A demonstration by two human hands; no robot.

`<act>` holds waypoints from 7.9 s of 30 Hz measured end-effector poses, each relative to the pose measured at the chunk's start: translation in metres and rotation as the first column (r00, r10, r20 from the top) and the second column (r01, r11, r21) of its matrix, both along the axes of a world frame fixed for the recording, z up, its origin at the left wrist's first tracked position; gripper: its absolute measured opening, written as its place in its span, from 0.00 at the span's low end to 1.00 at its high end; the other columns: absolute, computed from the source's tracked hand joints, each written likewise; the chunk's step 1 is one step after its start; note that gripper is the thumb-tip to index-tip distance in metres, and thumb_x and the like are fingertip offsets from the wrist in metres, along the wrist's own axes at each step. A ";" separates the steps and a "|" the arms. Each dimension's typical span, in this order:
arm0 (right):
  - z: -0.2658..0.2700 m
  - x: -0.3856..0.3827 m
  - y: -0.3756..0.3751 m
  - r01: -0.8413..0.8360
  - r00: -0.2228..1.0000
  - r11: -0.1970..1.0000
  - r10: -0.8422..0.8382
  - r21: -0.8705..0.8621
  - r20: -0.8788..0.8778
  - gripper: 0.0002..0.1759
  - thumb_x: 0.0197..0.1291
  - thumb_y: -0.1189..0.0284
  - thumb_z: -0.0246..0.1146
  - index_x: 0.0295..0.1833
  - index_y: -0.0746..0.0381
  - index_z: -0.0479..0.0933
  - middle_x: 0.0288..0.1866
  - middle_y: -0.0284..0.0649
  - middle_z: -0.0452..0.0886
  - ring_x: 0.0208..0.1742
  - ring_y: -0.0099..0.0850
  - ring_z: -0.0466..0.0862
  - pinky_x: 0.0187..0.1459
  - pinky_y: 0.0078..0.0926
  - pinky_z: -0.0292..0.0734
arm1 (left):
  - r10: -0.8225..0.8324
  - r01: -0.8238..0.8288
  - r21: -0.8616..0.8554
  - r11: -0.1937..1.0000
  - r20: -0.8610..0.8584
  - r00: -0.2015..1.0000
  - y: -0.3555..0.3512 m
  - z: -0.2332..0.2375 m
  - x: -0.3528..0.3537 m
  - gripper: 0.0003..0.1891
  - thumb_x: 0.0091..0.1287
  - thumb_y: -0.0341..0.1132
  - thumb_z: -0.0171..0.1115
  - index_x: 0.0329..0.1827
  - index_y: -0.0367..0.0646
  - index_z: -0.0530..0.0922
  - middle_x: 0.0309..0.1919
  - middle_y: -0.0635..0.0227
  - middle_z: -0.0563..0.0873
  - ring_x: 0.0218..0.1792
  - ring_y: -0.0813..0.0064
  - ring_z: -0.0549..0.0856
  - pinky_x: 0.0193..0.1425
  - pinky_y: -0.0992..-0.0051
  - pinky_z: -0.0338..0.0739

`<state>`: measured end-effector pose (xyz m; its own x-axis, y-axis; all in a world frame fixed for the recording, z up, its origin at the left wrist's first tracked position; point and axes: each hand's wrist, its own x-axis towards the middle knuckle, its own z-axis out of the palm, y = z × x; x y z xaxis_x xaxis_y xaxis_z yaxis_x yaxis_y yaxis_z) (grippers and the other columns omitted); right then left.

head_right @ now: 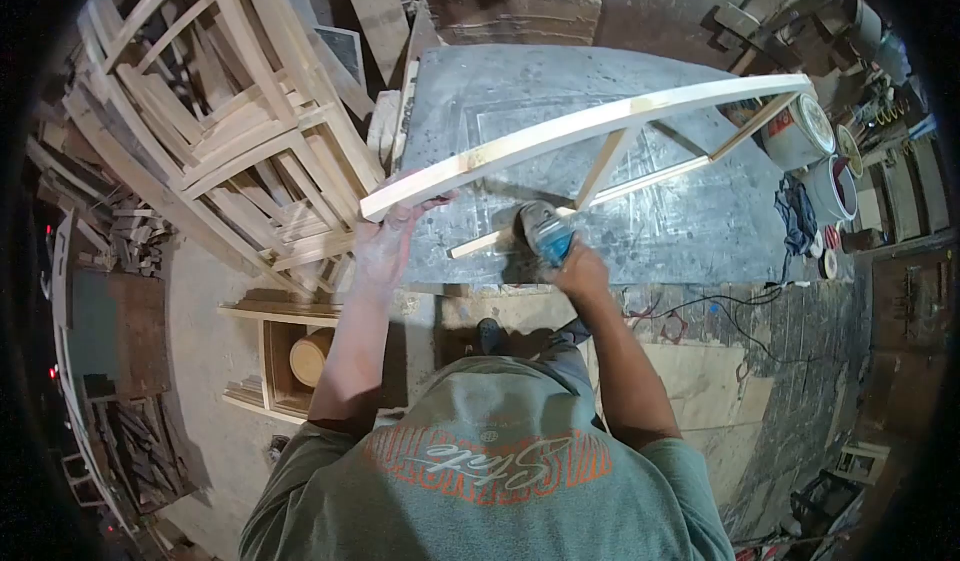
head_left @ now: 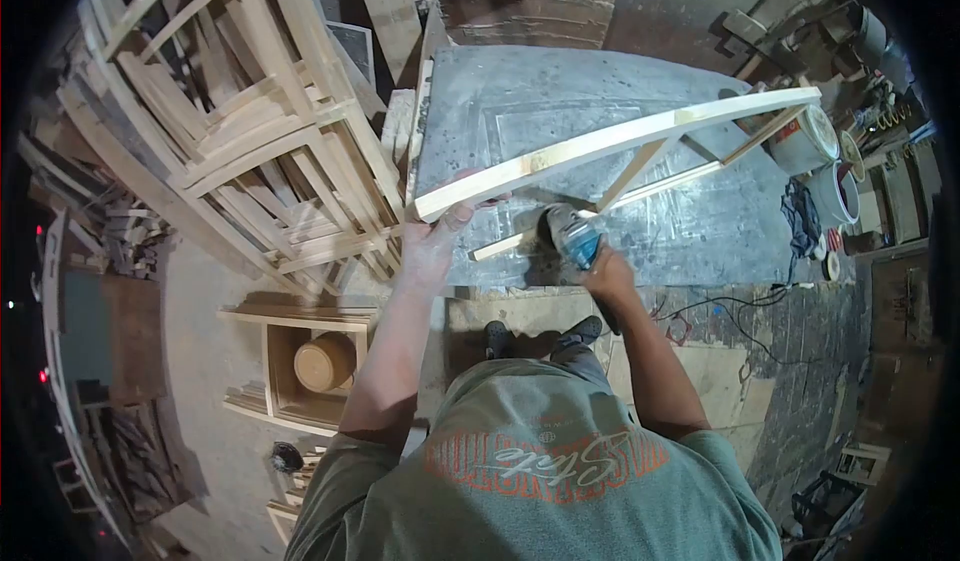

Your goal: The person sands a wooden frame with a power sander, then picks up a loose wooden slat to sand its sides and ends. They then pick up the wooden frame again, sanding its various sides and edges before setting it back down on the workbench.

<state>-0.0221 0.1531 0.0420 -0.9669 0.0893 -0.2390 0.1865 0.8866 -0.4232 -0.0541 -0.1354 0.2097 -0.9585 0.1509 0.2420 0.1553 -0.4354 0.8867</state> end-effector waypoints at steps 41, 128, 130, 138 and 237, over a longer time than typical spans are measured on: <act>0.000 0.300 0.356 0.506 0.763 0.463 -0.634 -0.728 0.128 0.32 0.33 0.75 0.75 0.51 0.63 0.76 0.38 0.37 0.83 0.37 0.29 0.82 0.43 0.30 0.78 | -0.142 -0.475 -0.878 0.056 -0.478 0.867 0.317 0.117 0.002 0.22 0.59 0.47 0.70 0.52 0.43 0.83 0.45 0.55 0.86 0.50 0.52 0.83 0.56 0.55 0.75; 0.005 0.339 0.510 0.606 0.578 0.207 -0.778 -0.768 0.247 0.18 0.51 0.75 0.67 0.49 0.64 0.75 0.36 0.37 0.82 0.34 0.29 0.83 0.38 0.27 0.78 | -0.438 0.096 -0.984 0.153 0.020 0.899 0.276 -0.072 0.152 0.24 0.61 0.57 0.67 0.42 0.42 0.83 0.35 0.52 0.85 0.36 0.49 0.83 0.42 0.55 0.76; 0.017 0.331 0.503 0.597 0.563 0.184 -0.789 -0.781 0.245 0.18 0.51 0.76 0.67 0.49 0.64 0.75 0.36 0.37 0.82 0.34 0.30 0.84 0.39 0.28 0.79 | -0.321 0.025 -0.986 0.168 -0.030 0.947 0.292 -0.111 0.162 0.25 0.62 0.57 0.66 0.42 0.41 0.83 0.36 0.50 0.86 0.39 0.46 0.84 0.43 0.53 0.76; 0.039 0.293 0.466 0.640 0.582 0.226 -0.767 -0.735 0.271 0.23 0.47 0.74 0.70 0.51 0.63 0.74 0.36 0.36 0.81 0.32 0.27 0.81 0.39 0.26 0.77 | -0.177 0.107 -0.991 -0.076 0.119 0.977 0.295 -0.181 0.128 0.26 0.69 0.58 0.57 0.46 0.41 0.79 0.34 0.49 0.86 0.42 0.44 0.84 0.49 0.50 0.76; 0.060 0.119 0.316 -0.193 0.958 0.980 0.178 0.047 0.224 0.45 0.41 0.62 0.75 0.64 0.67 0.66 0.38 0.52 0.85 0.41 0.53 0.86 0.44 0.47 0.82 | 0.015 0.253 -0.961 -0.108 0.253 0.967 0.211 -0.219 0.126 0.29 0.61 0.61 0.65 0.54 0.47 0.81 0.44 0.54 0.87 0.47 0.49 0.85 0.51 0.54 0.78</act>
<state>0.0971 0.4687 0.1023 -0.8931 -0.0638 -0.4453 0.0966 0.9396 -0.3284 0.0715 0.0752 -0.0097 -0.8859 0.2098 -0.4137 0.0514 0.9308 0.3619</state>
